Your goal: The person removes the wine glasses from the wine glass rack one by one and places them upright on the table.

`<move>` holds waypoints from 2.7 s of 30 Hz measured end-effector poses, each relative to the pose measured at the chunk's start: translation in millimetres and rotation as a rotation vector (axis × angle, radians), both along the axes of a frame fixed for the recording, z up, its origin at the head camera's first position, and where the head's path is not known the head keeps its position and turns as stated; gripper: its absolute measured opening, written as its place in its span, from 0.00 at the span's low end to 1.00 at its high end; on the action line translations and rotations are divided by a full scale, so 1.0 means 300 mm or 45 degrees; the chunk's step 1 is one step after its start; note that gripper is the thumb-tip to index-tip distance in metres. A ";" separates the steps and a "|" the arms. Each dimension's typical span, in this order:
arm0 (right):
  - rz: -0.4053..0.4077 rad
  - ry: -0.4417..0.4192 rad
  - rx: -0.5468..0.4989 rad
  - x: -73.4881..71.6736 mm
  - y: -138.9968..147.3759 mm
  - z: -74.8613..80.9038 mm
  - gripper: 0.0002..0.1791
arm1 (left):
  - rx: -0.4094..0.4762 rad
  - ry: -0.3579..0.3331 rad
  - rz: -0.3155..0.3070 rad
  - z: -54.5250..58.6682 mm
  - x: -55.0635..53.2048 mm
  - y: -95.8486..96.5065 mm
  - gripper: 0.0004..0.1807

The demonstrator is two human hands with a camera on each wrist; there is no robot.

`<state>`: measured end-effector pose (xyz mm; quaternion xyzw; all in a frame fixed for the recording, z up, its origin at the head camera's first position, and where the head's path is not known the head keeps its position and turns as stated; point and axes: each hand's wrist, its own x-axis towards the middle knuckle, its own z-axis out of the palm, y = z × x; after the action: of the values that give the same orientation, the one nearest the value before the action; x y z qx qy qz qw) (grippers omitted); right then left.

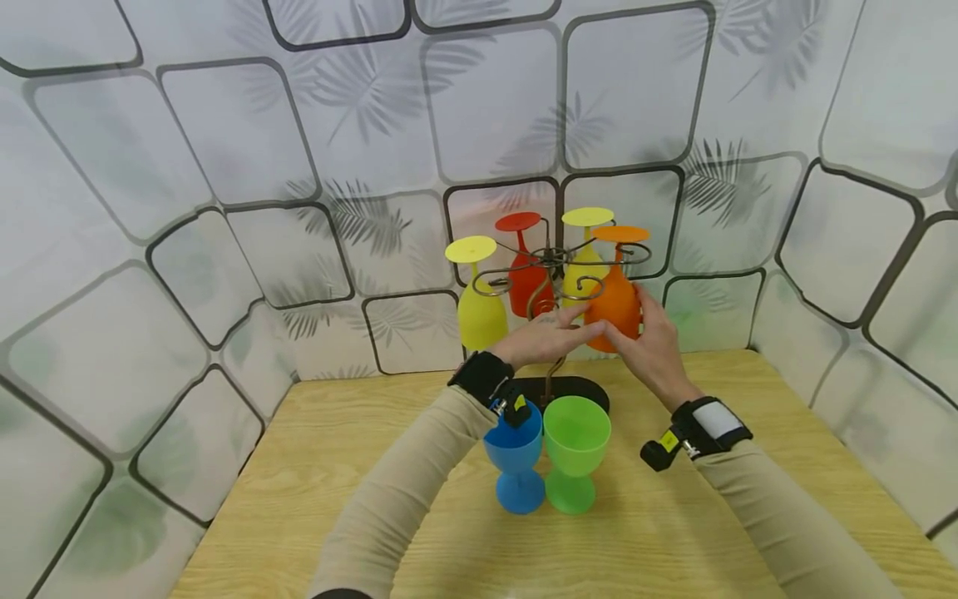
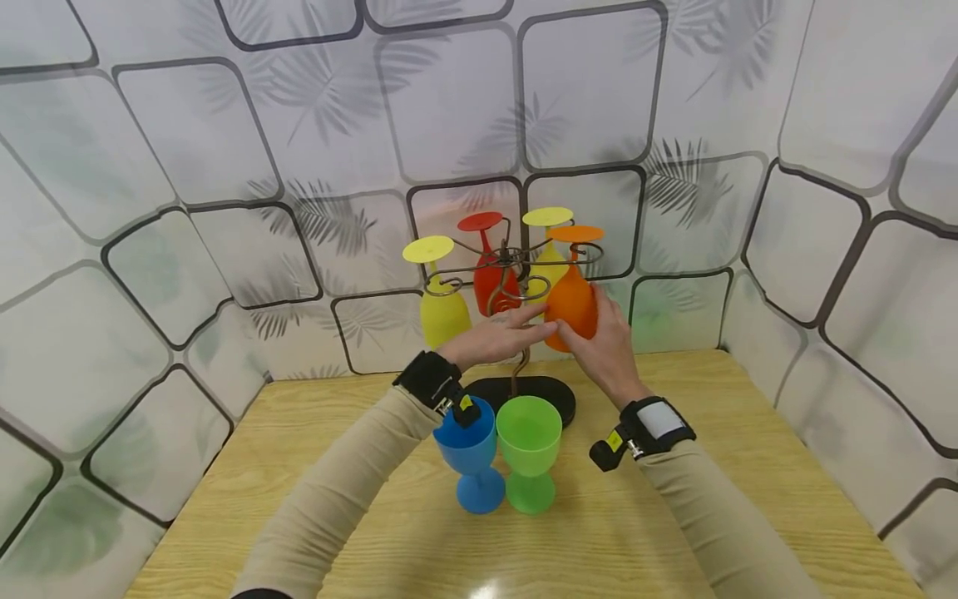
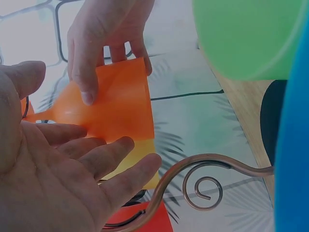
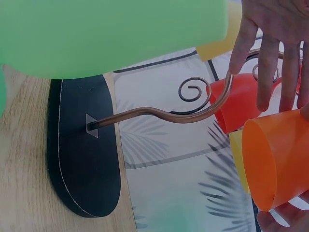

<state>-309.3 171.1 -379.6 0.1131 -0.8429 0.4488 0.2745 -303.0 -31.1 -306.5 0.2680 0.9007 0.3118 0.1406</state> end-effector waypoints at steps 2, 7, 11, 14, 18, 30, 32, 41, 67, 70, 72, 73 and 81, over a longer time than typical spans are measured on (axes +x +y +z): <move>0.005 -0.016 -0.020 0.003 0.004 -0.001 0.43 | 0.001 -0.013 0.003 0.001 0.003 0.007 0.40; 0.002 -0.055 -0.049 0.020 0.018 -0.010 0.43 | -0.013 -0.041 -0.014 0.002 0.014 0.021 0.40; -0.009 -0.066 -0.051 0.040 0.034 -0.013 0.43 | -0.007 -0.041 -0.046 -0.003 0.024 0.027 0.40; -0.017 -0.075 -0.062 0.059 0.045 -0.009 0.43 | 0.013 -0.036 -0.066 -0.005 0.028 0.034 0.40; -0.012 -0.075 -0.083 0.081 0.055 -0.007 0.44 | 0.058 -0.021 -0.103 -0.005 0.031 0.039 0.39; 0.082 -0.038 -0.080 0.180 0.066 -0.013 0.41 | 0.265 -0.043 -0.165 -0.021 0.045 0.026 0.31; 0.101 -0.018 -0.076 0.200 0.064 -0.013 0.40 | 0.291 -0.028 -0.151 -0.025 0.050 0.027 0.29; 0.140 0.034 -0.023 0.288 0.044 -0.015 0.40 | 0.342 0.010 -0.141 -0.040 0.097 0.016 0.29; 0.302 1.112 0.373 0.346 0.040 0.009 0.26 | 0.534 0.023 -0.275 -0.045 0.158 -0.004 0.27; 0.355 1.172 0.382 0.341 0.052 0.016 0.23 | 0.548 0.001 -0.299 -0.042 0.162 -0.006 0.25; 0.360 1.185 0.404 0.334 0.064 0.013 0.24 | 0.552 -0.020 -0.314 -0.041 0.166 -0.007 0.24; 0.358 1.191 0.414 0.328 0.070 0.010 0.24 | 0.544 -0.032 -0.321 -0.041 0.168 -0.007 0.23; 0.341 1.200 0.483 0.303 0.101 -0.022 0.22 | 0.471 -0.067 -0.368 -0.036 0.190 0.001 0.20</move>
<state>-218.5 201.5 -386.1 0.4571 -0.6727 0.2200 0.5387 -246.0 -30.9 -317.4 0.4071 0.7765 0.4551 0.1556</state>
